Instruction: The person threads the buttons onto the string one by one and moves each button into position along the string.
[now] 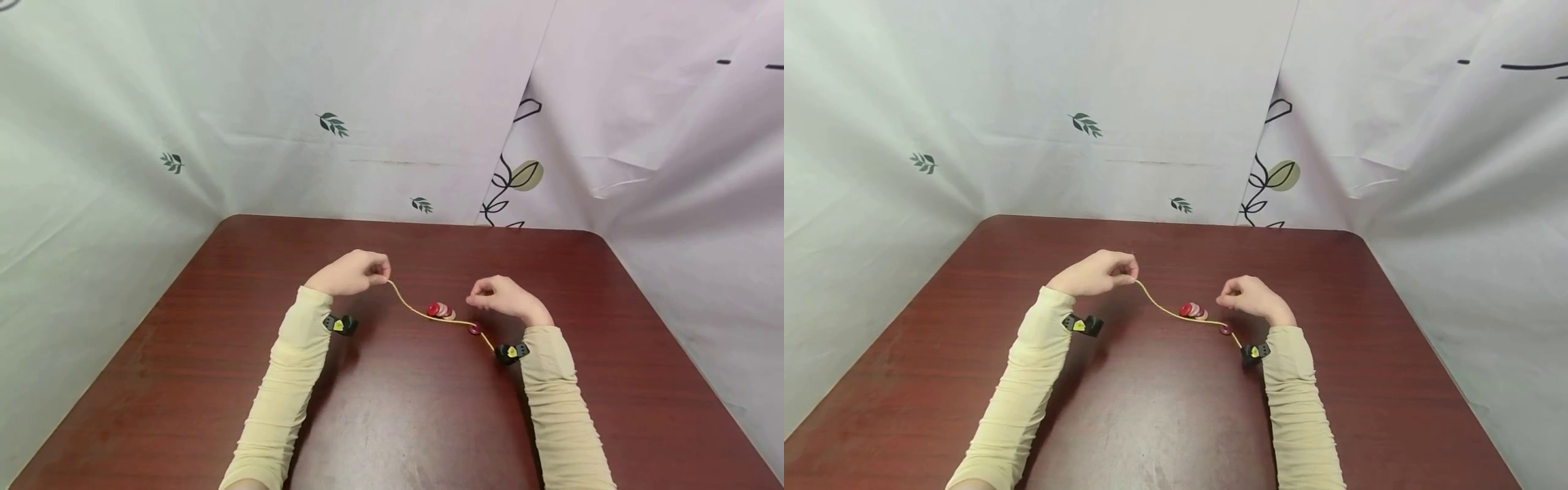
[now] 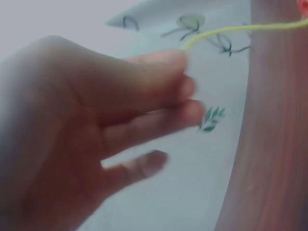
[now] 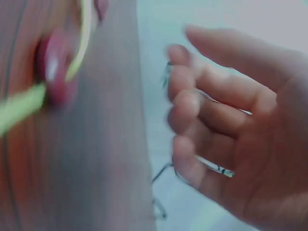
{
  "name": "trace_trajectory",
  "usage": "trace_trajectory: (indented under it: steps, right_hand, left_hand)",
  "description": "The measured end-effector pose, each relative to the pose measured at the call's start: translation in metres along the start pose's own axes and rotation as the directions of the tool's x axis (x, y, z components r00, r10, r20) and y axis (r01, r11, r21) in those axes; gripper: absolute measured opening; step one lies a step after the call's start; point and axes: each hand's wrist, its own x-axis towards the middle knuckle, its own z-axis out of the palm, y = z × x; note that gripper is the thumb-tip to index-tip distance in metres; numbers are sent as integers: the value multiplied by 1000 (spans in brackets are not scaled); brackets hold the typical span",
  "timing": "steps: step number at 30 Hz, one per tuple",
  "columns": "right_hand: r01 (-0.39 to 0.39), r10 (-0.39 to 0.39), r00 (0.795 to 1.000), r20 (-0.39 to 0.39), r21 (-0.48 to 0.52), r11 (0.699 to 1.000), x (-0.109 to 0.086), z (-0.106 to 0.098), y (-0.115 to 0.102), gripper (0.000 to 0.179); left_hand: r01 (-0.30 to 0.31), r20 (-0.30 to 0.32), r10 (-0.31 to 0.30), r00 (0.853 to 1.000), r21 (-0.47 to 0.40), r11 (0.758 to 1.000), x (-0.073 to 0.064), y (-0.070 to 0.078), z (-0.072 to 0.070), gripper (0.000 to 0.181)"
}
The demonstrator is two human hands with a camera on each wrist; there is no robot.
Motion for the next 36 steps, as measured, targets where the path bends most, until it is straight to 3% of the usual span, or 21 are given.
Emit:
trace_trajectory:
  steps: [4, 7, 12, 16, 20, 27, 32, 36]
  right_hand:
    - [73, -64, 988, -140, 59, 996, 7, 9, -25, 15]
    - [128, -96, 979, -181, 174, 976, 13, 17, -44, 23]
    - [160, -123, 984, -125, 348, 924, 17, 28, -62, 34]
    - [173, -147, 984, -97, 377, 910, 16, 29, -65, 34]
    - [176, -149, 983, -103, 357, 917, 15, 26, -66, 26]
    - [129, -84, 983, -163, 290, 948, 14, 23, -64, 19]
    - [117, -70, 983, -172, 279, 953, 7, 18, -71, 18]
    - [119, -74, 984, -164, 279, 953, 1, 12, -81, 17]
  left_hand:
    - [-60, -77, 67, 995, 83, 995, 7, 14, 8, 7]
    - [-99, -126, 119, 985, 150, 984, 13, 21, 15, 5]
    - [-156, -198, 201, 959, 221, 963, 20, 30, 24, 4]
    - [-178, -226, 241, 944, 265, 948, 22, 33, 30, 4]
    - [-169, -250, 239, 938, 271, 948, 23, 35, 33, 5]
    - [-153, -280, 221, 934, 243, 958, 22, 35, 35, 6]
    - [-126, -278, 164, 946, 150, 981, 25, 35, 38, 15]
    - [-75, -219, 92, 971, 85, 994, 30, 33, 47, 34]
